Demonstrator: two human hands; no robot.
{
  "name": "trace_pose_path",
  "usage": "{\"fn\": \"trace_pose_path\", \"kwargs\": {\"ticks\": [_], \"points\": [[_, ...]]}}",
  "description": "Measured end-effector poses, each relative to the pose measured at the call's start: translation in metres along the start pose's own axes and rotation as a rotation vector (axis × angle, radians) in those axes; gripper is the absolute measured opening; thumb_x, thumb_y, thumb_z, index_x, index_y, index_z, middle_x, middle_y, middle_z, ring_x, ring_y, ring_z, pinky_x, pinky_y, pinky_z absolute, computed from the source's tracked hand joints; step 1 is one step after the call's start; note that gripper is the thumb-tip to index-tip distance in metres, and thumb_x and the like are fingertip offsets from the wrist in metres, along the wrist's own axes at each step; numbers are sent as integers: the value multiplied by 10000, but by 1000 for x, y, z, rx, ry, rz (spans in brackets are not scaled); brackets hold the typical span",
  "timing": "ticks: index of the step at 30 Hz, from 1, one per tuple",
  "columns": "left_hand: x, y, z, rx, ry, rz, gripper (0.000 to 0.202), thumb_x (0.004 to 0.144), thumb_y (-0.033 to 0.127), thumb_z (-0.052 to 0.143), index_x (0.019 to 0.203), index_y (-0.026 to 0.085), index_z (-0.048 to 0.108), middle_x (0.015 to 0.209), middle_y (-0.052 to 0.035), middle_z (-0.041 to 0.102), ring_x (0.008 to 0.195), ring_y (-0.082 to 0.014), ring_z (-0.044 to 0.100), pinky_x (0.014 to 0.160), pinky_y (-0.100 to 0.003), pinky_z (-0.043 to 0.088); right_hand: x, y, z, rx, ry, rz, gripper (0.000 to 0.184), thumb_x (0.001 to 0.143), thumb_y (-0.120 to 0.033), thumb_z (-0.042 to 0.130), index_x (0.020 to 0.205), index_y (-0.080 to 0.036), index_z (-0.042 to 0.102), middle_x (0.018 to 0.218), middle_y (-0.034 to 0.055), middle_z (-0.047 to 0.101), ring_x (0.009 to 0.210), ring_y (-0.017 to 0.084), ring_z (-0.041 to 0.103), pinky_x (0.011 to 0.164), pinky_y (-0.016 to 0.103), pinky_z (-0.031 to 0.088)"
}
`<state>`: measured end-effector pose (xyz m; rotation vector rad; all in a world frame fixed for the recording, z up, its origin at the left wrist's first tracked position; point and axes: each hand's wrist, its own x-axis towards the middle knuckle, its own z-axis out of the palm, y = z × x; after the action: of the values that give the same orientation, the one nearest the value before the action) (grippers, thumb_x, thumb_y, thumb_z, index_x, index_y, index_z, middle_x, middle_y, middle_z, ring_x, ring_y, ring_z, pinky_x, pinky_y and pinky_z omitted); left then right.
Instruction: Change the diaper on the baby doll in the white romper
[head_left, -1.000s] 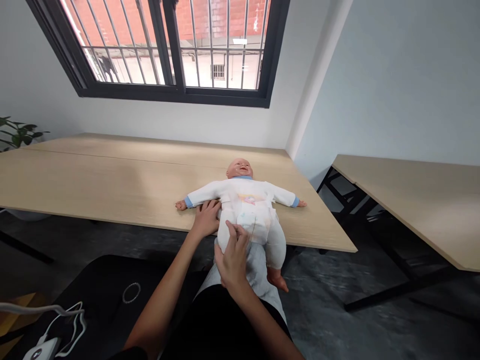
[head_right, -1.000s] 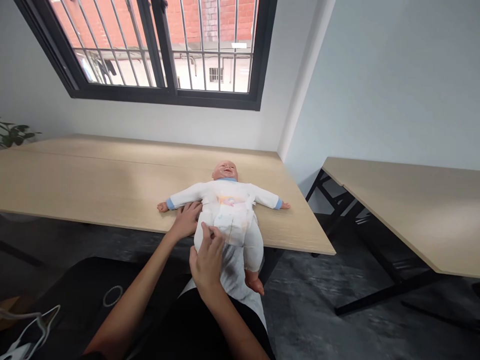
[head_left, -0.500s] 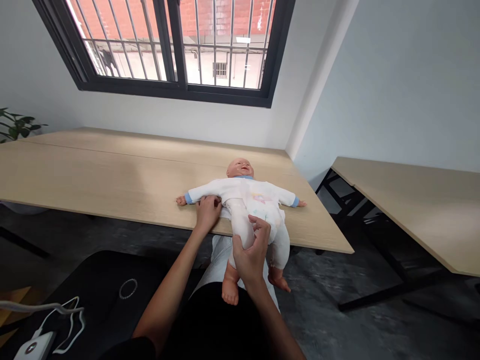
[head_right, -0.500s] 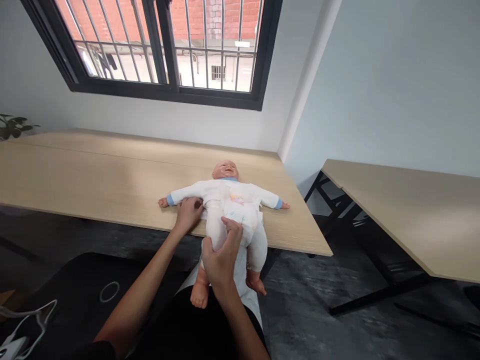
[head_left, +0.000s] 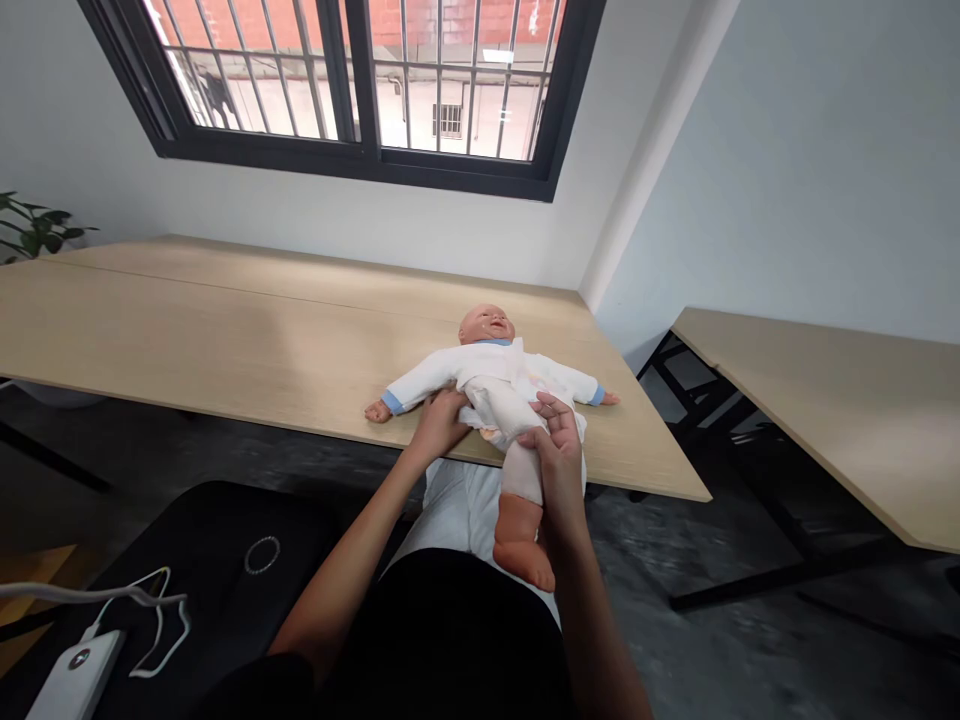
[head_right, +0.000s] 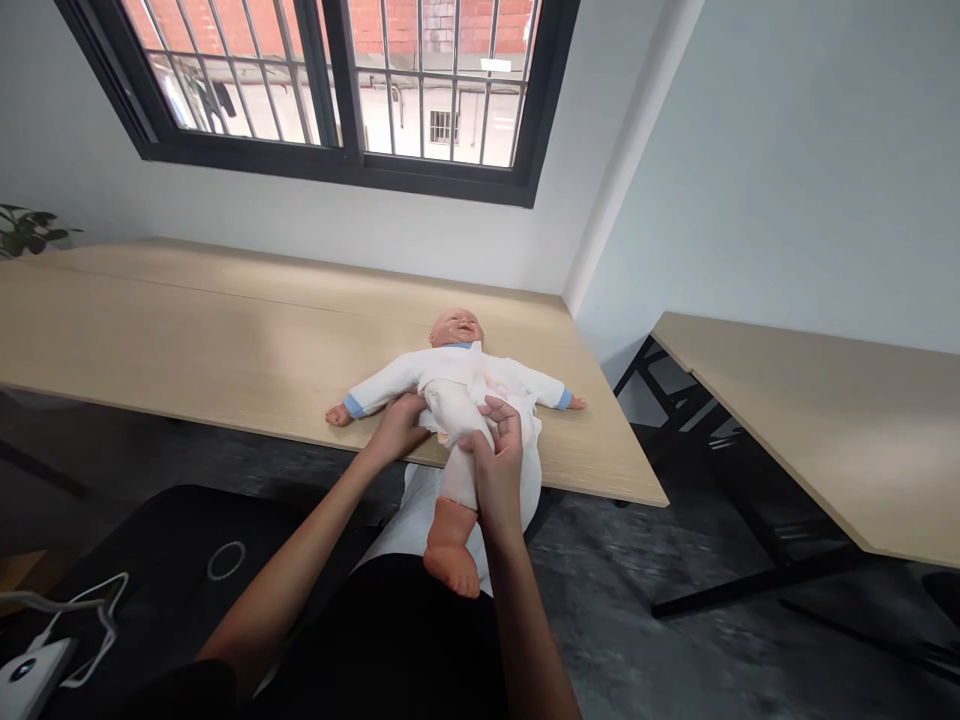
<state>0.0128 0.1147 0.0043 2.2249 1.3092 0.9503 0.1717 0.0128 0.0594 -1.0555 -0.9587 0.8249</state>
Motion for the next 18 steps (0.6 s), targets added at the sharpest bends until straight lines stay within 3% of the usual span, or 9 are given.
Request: {"fn": "trace_pose_path", "kwargs": {"ticks": [4,9,14,18], "points": [[4,-4,-5,49,154,-38,246,779,54,472,933,187,610,1034,-102,695,998,-269,635,892,-370,494,2,0,-2,-13,-35,-27,527,594,-282,572,1114,-217,520,1120,70,567,1032,220,577,857,343,528],[3,-19,-24,24,290,-11,88,828,142,458,809,212,509,901,-65,625,888,-236,591,851,-346,475,-2,3,-4,-10,-64,-10,528,573,-299,577,1092,-222,516,1086,62,570,965,211,578,753,306,515],[-9,-38,-43,-263,198,20,72,831,261,565,836,192,586,889,-46,640,891,-209,604,863,-325,493,-6,1,-9,27,-82,26,531,568,-284,591,1091,-221,519,1102,61,567,961,209,573,722,291,491],[-26,-48,-58,-471,151,-8,195,784,376,674,772,190,616,986,-86,656,977,-234,623,892,-357,514,-13,4,-14,-76,-219,39,534,617,-260,604,1144,-227,518,1171,55,581,1004,217,570,819,336,490]]}}
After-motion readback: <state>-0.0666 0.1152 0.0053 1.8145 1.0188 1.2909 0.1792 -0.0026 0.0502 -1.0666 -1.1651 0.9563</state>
